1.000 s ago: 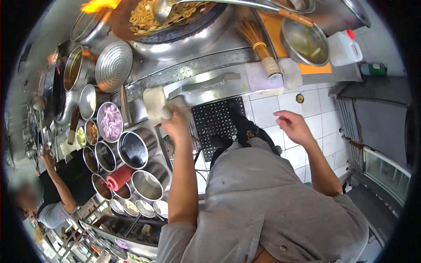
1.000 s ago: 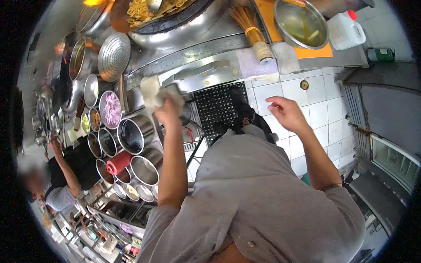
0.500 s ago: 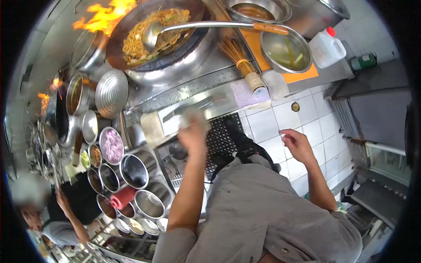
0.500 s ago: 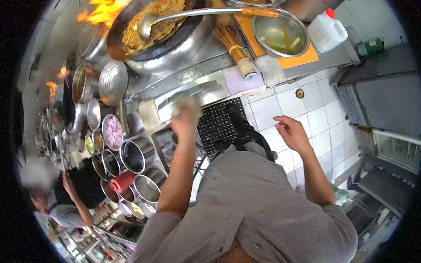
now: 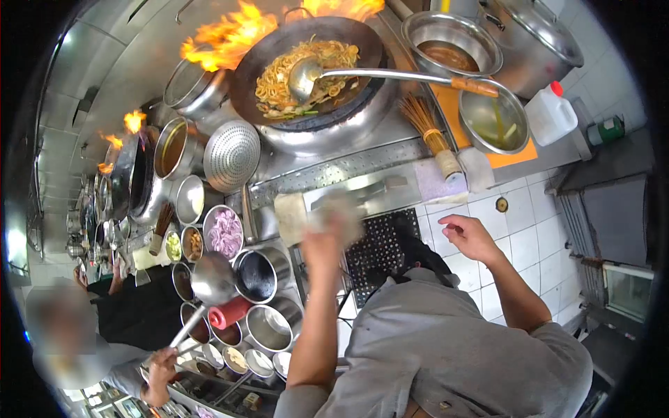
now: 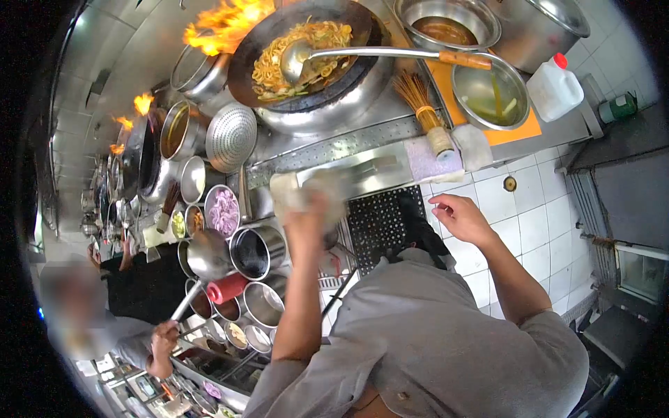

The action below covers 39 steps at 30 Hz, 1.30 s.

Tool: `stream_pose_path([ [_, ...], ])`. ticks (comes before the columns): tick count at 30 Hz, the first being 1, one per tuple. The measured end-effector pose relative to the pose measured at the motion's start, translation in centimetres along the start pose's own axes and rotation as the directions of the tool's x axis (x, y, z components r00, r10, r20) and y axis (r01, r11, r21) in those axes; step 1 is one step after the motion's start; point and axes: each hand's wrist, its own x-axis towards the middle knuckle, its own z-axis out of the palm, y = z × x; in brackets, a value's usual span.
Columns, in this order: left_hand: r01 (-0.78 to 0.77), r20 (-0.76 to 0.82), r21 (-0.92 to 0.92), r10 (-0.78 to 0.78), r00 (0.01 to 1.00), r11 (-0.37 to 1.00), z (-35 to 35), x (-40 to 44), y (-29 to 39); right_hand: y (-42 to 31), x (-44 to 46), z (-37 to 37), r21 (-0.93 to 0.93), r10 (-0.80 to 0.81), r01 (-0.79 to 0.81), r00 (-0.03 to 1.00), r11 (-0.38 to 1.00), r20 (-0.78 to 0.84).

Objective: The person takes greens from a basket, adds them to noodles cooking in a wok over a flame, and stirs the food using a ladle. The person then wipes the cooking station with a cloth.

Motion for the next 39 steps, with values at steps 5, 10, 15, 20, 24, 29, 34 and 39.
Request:
stream_pose_path([
  [5, -0.132, -0.193, 0.589, 0.297, 0.935, 0.798, 0.1, 10.0, -5.9, 0.7, -0.1, 0.3, -0.079, 0.006, -0.004, 1.000, 0.997, 0.024],
  [10, -0.464, 0.362, 0.346, 0.340, 0.868, 0.815, 13.6, 3.8, 2.0, -1.4, 1.2, 1.1, -0.112, -0.073, 0.081, 0.995, 0.990, 0.074],
  [15, -0.406, 0.146, 0.416, 0.381, 0.913, 0.814, 2.8, 7.7, 0.1, -0.4, 1.0, -1.9, 0.012, -0.009, 0.010, 0.997, 1.000, -0.082],
  [20, -0.335, -0.259, 0.299, 0.413, 0.873, 0.894, -2.5, 7.8, -7.9, -0.5, 0.6, -5.1, 0.073, 0.075, -0.065, 0.986, 0.995, -0.150],
  [24, 0.056, -0.115, -0.055, -0.063, 0.991, 0.997, 6.3, 2.3, -10.3, -2.0, 3.4, -5.3, 0.023, 0.006, -0.004, 0.995, 1.000, -0.104],
  [29, -0.026, 0.086, 0.255, 0.004, 0.996, 0.967, 3.2, -1.1, -2.8, -7.0, 7.0, -8.4, -0.075, -0.213, 0.203, 0.965, 0.976, -0.153],
  [34, -0.032, -0.380, 0.208, 0.111, 0.918, 0.978, -5.1, 6.2, -4.3, -10.6, 14.2, -15.8, -0.629, -0.645, 0.367, 0.707, 0.685, -0.290],
  [39, 0.049, -0.385, 0.539, 0.194, 0.902, 0.841, -2.9, 10.4, -8.0, -10.5, 21.0, -18.5, -0.763, -0.282, 0.208, 0.959, 0.612, 0.035],
])
